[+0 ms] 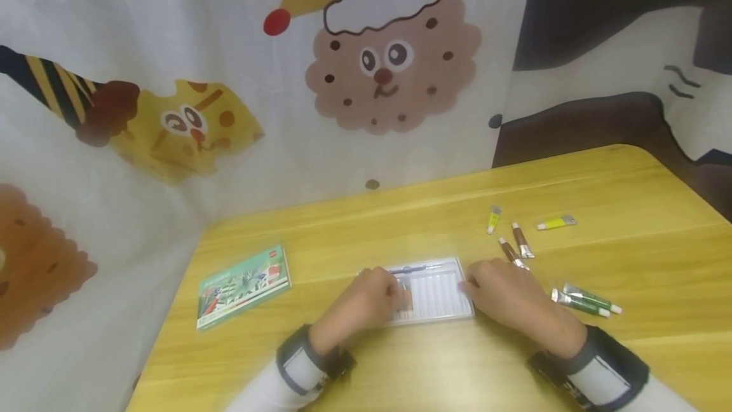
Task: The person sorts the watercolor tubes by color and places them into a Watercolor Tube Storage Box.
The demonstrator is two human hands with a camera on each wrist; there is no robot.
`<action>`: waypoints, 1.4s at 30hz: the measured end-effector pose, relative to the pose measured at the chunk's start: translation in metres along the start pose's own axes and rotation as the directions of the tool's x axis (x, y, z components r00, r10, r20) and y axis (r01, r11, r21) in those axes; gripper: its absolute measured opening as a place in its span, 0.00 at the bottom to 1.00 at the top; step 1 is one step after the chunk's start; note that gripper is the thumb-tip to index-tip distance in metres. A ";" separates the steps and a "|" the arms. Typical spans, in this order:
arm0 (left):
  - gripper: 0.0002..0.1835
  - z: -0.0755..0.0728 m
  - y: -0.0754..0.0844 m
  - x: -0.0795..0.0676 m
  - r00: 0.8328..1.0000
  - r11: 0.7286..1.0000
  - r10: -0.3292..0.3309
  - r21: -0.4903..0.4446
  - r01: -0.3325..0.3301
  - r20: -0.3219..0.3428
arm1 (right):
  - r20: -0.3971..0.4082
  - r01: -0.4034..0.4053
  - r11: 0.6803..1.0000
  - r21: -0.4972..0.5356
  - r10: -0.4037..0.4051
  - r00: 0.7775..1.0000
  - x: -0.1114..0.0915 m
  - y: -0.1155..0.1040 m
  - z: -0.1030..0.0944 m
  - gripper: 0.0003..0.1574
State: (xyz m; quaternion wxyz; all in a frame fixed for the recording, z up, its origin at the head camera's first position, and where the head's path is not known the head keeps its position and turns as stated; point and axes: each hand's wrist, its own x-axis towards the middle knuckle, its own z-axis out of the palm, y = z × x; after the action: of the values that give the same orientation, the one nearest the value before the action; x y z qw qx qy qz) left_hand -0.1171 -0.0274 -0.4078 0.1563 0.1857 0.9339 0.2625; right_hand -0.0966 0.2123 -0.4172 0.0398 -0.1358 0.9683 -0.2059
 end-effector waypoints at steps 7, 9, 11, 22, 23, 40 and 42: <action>0.26 -0.012 -0.005 -0.002 0.999 0.998 0.037 -0.046 -0.036 0.011 | 0.001 -0.002 1.000 -0.004 0.002 1.000 0.000 0.000 -0.001 0.19; 0.23 -0.021 -0.007 -0.003 0.999 0.999 0.037 -0.038 -0.037 -0.001 | 0.003 -0.003 1.000 -0.002 0.003 1.000 0.000 0.000 -0.001 0.19; 0.20 -0.030 -0.011 -0.005 0.999 0.999 0.027 -0.021 -0.028 -0.017 | 0.008 -0.004 1.000 0.000 0.004 1.000 0.000 0.000 -0.001 0.19; 0.22 -0.056 -0.032 -0.012 0.990 0.983 -0.136 0.133 0.128 0.049 | 0.025 -0.021 1.000 0.007 0.021 0.999 0.000 0.001 -0.001 0.20; 0.22 -0.056 -0.032 -0.012 0.988 0.980 -0.145 0.146 0.135 0.057 | 0.027 -0.022 1.000 0.008 0.022 0.999 0.000 0.001 -0.001 0.20; 0.22 -0.057 -0.040 -0.007 0.979 0.972 -0.143 0.207 0.112 0.146 | 0.027 -0.020 1.000 -0.004 0.020 0.999 0.000 0.000 -0.002 0.18; 0.21 -0.057 -0.040 -0.007 0.978 0.973 -0.142 0.203 0.110 0.150 | 0.022 -0.017 1.000 -0.010 0.018 1.000 0.001 -0.001 -0.002 0.17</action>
State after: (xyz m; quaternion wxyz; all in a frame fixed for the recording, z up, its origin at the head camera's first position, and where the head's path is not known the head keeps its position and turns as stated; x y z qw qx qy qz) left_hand -0.1437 -0.0868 -0.3821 0.2298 0.1611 0.9490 0.1438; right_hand -0.0973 0.2123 -0.4151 0.0517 -0.1298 0.9699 -0.1995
